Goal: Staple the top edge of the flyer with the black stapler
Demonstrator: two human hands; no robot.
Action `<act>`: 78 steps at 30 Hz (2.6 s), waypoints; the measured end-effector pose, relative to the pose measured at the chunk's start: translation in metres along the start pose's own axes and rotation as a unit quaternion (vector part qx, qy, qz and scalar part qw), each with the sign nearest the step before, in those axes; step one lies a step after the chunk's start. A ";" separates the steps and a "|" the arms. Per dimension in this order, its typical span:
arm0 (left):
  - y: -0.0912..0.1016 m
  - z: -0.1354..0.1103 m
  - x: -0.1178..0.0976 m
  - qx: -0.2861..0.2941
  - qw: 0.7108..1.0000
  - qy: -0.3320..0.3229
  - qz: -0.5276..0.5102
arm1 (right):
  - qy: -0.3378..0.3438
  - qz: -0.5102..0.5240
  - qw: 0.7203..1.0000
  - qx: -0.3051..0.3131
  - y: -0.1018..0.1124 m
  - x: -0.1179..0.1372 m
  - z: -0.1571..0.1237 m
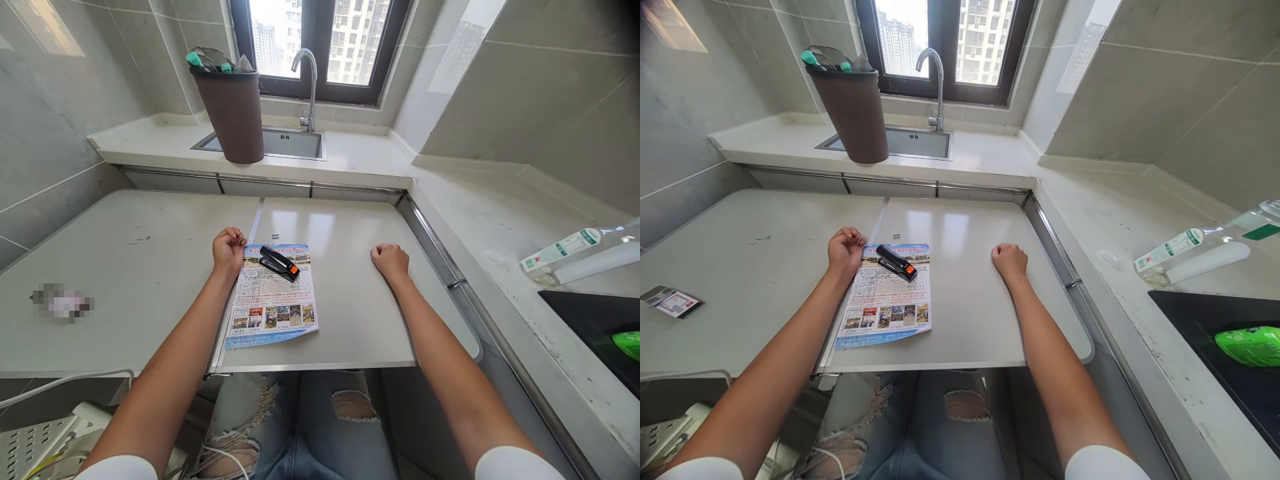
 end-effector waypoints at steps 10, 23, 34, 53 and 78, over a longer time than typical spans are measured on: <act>-0.001 -0.001 0.001 -0.004 1.000 0.002 0.018 | -0.002 -0.001 1.000 0.006 -0.002 0.001 0.001; -0.007 -0.001 0.001 0.009 1.000 -0.006 0.012 | 0.284 0.323 0.903 0.024 0.040 0.167 -0.064; -0.031 -0.013 0.001 0.098 0.990 -0.034 0.094 | 0.381 0.283 0.876 0.085 0.020 0.269 -0.107; -0.105 -0.109 0.064 0.506 0.583 -0.132 0.622 | 0.363 0.324 0.873 0.018 0.036 0.118 -0.067; -0.109 -0.109 0.056 0.519 0.585 -0.122 0.611 | 0.348 0.374 0.859 0.028 0.023 0.118 -0.058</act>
Point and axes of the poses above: each hand's wrist, its own z-axis towards the middle knuckle, its own y-axis out of the back of the hand, x = y × z, the point moved 9 cm from there along z, towards the middle knuckle, and after that the axes turned 2 degrees about -z, right-handed, at the moved point
